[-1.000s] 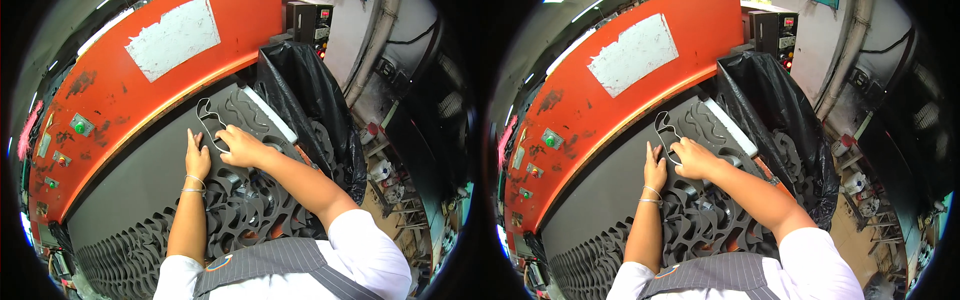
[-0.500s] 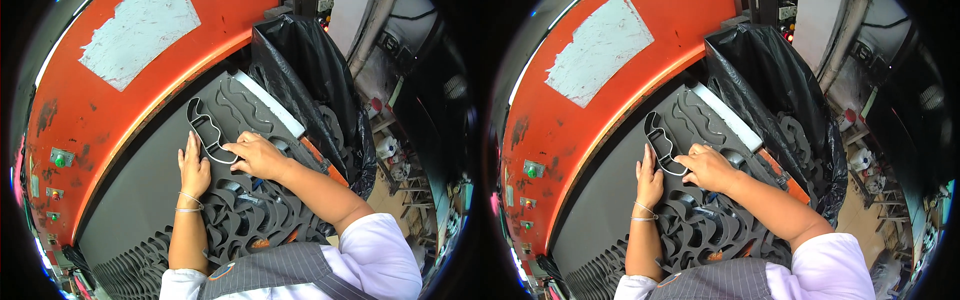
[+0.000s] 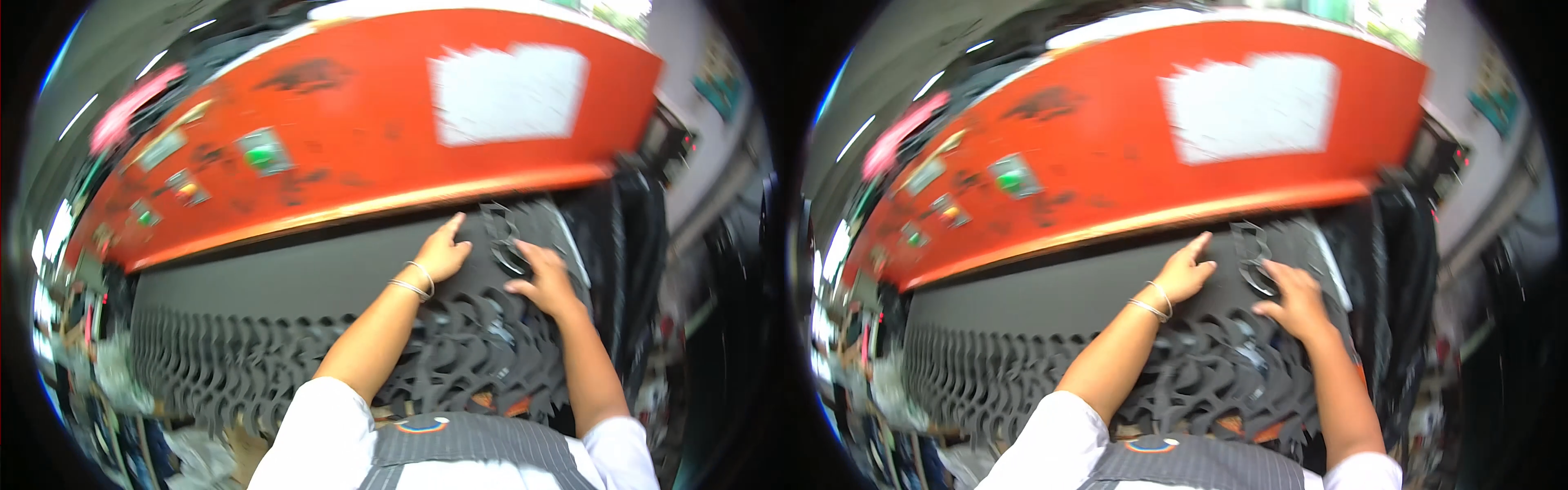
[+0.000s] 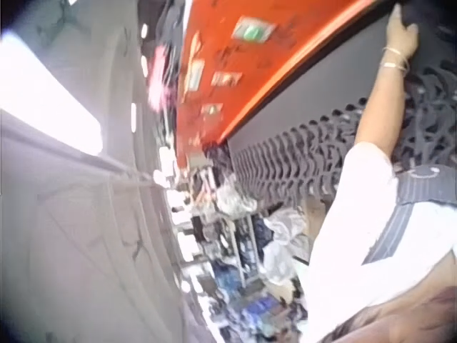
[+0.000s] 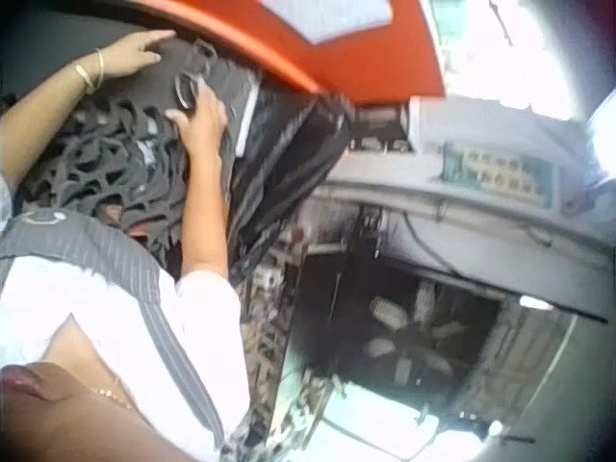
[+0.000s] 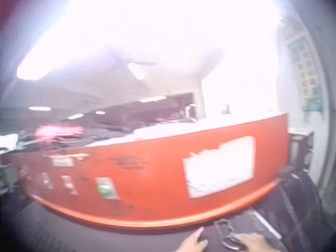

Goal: The recorder uses a die-cutting machine to stamp out specific shoe components from a sheet of gray material, placing the cutting die, operating the press with buttons, and removing the finished parts and scraps.

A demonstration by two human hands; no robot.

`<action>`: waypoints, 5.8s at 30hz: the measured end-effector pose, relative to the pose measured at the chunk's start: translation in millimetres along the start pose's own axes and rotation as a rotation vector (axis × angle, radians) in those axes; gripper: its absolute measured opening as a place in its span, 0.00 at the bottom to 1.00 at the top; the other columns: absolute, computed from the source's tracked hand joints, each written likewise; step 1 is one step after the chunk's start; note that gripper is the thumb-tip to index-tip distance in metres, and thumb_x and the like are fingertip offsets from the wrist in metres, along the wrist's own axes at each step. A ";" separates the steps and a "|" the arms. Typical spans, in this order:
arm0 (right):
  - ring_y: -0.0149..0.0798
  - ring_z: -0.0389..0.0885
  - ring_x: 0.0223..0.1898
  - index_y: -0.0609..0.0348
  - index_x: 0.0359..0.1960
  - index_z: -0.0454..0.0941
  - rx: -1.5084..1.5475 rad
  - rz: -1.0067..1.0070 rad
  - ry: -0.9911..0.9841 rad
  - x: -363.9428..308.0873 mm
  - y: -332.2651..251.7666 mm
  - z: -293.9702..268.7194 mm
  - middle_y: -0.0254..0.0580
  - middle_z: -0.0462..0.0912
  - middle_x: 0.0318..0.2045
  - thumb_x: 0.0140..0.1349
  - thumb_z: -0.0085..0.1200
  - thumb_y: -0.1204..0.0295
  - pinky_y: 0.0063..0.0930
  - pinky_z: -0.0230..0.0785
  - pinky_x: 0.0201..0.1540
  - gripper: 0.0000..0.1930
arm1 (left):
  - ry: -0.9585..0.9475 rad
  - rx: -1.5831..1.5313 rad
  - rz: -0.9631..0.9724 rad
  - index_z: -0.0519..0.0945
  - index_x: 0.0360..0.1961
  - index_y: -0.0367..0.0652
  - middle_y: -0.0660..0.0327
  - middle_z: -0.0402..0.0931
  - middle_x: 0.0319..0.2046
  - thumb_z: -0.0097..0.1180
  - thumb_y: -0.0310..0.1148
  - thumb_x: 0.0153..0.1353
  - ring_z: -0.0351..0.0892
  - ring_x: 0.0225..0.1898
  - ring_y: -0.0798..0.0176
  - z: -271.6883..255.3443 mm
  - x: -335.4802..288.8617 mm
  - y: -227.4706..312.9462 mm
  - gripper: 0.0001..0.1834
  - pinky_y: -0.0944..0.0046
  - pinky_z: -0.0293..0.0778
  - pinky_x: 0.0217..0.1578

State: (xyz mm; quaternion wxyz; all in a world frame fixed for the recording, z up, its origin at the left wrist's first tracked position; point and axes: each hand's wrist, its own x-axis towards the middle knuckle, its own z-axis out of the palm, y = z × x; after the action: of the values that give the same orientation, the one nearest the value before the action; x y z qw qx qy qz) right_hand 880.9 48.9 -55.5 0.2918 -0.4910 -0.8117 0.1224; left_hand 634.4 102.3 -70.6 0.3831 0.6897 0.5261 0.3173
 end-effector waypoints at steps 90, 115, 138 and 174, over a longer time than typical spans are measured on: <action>0.56 0.79 0.42 0.61 0.44 0.74 -0.190 0.419 0.079 43.2 -6.9 70.5 0.57 0.81 0.35 0.61 0.50 0.50 0.49 0.71 0.45 0.24 | -0.303 -0.371 -0.140 0.77 0.48 0.31 0.54 0.81 0.38 0.59 0.30 0.58 0.80 0.39 0.63 -89.7 -236.1 78.2 0.18 0.65 0.75 0.44; 0.24 0.72 0.25 0.62 0.39 0.73 0.697 0.733 0.627 -328.6 -55.5 -168.8 0.30 0.71 0.30 0.45 0.66 0.75 0.20 0.69 0.28 0.19 | -0.850 -0.337 0.178 0.72 0.44 0.39 0.63 0.75 0.29 0.66 0.31 0.53 0.73 0.24 0.70 237.3 -29.2 212.6 0.19 0.67 0.73 0.27; 0.54 0.73 0.48 0.64 0.56 0.65 0.105 0.074 -0.023 -15.2 -62.2 40.9 0.54 0.72 0.45 0.49 0.62 0.64 0.41 0.67 0.51 0.33 | 0.194 0.311 0.071 0.49 0.69 0.40 0.56 0.66 0.62 0.46 0.25 0.58 0.59 0.66 0.53 37.8 -65.2 -7.2 0.38 0.48 0.39 0.69; 0.40 0.79 0.35 0.57 0.51 0.75 0.354 -0.108 0.054 96.0 -139.1 52.7 0.44 0.81 0.36 0.54 0.63 0.59 0.31 0.74 0.40 0.25 | 1.233 -0.097 0.029 0.54 0.68 0.35 0.47 0.53 0.67 0.47 0.23 0.61 0.55 0.68 0.51 -364.6 -131.7 -149.7 0.33 0.56 0.56 0.65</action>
State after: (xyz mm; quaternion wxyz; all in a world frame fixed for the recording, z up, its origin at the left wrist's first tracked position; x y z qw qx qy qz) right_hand 715.3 69.1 3.8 0.4013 -0.3907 -0.7945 0.2344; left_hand 223.4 68.4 -20.1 0.0351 0.3684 0.6263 0.6861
